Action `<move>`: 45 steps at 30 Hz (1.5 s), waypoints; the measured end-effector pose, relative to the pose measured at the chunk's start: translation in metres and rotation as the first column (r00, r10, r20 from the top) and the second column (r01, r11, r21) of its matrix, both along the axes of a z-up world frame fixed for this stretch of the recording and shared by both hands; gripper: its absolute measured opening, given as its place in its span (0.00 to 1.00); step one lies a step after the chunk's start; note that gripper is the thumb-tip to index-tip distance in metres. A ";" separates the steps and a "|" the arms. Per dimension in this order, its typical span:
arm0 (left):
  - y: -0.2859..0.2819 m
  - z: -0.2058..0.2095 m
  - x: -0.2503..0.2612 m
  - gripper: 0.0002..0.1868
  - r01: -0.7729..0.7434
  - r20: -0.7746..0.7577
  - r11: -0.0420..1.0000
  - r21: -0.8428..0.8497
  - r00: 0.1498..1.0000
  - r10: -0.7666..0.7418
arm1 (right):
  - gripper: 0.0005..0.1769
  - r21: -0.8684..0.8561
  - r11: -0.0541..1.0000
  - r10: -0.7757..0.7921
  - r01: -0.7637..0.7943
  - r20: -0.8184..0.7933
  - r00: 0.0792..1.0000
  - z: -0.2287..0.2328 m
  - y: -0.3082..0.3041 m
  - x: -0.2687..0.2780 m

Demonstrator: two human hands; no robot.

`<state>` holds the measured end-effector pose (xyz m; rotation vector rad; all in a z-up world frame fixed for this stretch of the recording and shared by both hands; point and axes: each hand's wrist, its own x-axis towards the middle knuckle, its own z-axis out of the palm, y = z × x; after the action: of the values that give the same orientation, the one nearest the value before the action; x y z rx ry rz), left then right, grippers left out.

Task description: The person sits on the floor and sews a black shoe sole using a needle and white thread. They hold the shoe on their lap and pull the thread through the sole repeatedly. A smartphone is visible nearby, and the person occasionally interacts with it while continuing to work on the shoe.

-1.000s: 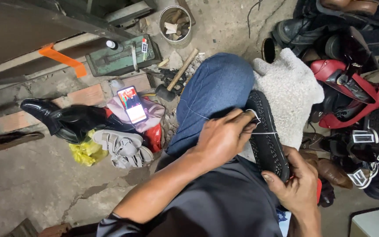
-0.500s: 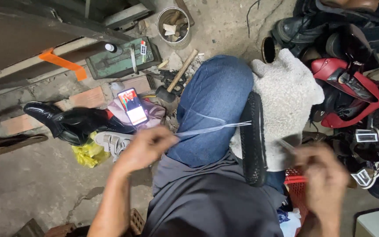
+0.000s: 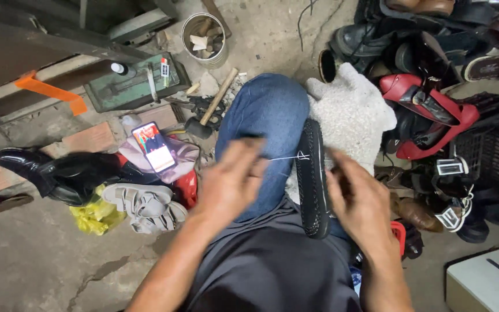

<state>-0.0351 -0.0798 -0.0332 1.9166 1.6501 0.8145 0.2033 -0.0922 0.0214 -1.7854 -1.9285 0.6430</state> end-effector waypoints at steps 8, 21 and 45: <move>0.003 0.003 0.035 0.23 0.446 0.426 0.867 -0.221 0.844 -0.326 | 0.16 -0.108 0.967 -0.246 0.230 -0.168 0.955 -0.013 -0.014 0.052; -0.008 -0.001 0.064 0.24 0.452 0.466 0.882 -0.132 0.814 -0.347 | 0.61 -0.219 0.954 0.117 -0.204 -0.354 0.928 -0.010 -0.035 0.057; 0.011 0.030 0.058 0.16 0.357 0.218 0.910 -0.212 0.925 -0.312 | 0.15 -0.313 0.849 -0.521 0.427 -0.354 0.777 -0.021 -0.042 0.047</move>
<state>0.0225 -0.0690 -0.0035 1.8206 1.2039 0.5900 0.2500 -0.1345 0.0001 -1.9544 -1.0818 0.9827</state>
